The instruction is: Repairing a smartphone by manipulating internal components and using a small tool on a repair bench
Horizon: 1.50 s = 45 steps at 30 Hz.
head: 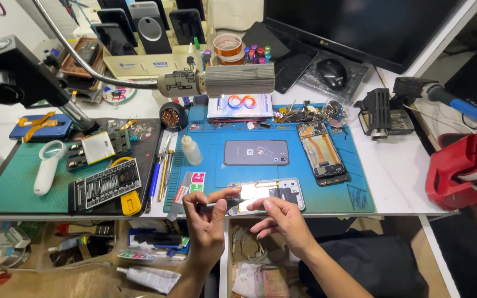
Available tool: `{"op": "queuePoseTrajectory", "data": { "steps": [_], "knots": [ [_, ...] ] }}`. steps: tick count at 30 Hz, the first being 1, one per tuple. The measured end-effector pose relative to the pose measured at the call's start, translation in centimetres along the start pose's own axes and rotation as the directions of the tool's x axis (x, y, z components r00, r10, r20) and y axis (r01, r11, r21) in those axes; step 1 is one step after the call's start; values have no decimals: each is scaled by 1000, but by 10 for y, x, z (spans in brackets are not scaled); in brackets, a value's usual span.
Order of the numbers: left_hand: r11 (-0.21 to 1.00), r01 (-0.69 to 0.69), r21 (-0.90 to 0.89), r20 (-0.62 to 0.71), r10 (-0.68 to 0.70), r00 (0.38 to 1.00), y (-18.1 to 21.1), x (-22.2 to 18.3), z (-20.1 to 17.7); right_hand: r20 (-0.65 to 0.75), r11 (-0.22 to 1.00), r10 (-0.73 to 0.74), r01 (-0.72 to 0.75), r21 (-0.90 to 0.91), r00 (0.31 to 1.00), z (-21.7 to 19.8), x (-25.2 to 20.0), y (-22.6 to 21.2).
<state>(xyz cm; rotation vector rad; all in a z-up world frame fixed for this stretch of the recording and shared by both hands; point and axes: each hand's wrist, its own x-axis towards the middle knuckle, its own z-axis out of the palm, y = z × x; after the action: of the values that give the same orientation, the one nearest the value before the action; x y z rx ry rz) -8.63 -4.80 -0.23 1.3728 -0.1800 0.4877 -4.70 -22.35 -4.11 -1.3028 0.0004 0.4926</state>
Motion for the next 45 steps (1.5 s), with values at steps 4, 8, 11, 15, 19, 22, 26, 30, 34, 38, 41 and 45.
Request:
{"op": "queuePoseTrajectory", "data": {
  "steps": [4, 8, 11, 15, 19, 22, 26, 30, 34, 38, 41, 45],
  "knots": [
    [997, -1, 71, 60, -4, 998, 1, -16, -1, -42, 997, 42, -40, 68, 998, -7, 8, 18],
    [997, 21, 77, 62, -25, 998, 3, -16, -1, -25, 997, 41, -40, 63, 999, -8, 8, 17],
    [997, 14, 80, 74, -20, 997, 2, -18, 0, -33, 998, 30, -28, 64, 999, -9, 9, 22],
    [997, -73, 19, 57, 72, 996, 0, -25, 4, 54, 983, -21, 11, 182, 998, -15, 11, 28],
    [983, -146, 113, 107, 134, 985, 4, -28, 5, 108, 971, -60, 32, 237, 992, -16, 11, 31],
    [993, -109, 34, 147, 103, 984, 4, -29, 5, 122, 968, -71, 39, 250, 990, -16, 11, 32],
    [991, -115, 72, 155, 103, 983, 5, -28, 5, 111, 973, -80, 53, 225, 991, -14, 9, 27],
    [991, -118, 69, 147, 106, 983, 2, -29, 5, 119, 974, -75, 47, 223, 990, -15, 10, 29],
    [993, -108, 47, 141, 101, 985, 1, -29, 6, 115, 975, -70, 43, 220, 991, -17, 11, 31],
    [978, -190, 85, 180, 172, 968, -7, -32, 7, 81, 981, -68, 52, 184, 994, -16, 12, 31],
    [976, -187, 107, 78, 180, 981, -22, -37, 11, 46, 987, -66, 58, 151, 997, -17, 12, 30],
    [956, -224, 188, 94, 209, 973, -28, -41, 13, -31, 990, -44, 47, 130, 999, -21, 14, 30]
  ]
}}
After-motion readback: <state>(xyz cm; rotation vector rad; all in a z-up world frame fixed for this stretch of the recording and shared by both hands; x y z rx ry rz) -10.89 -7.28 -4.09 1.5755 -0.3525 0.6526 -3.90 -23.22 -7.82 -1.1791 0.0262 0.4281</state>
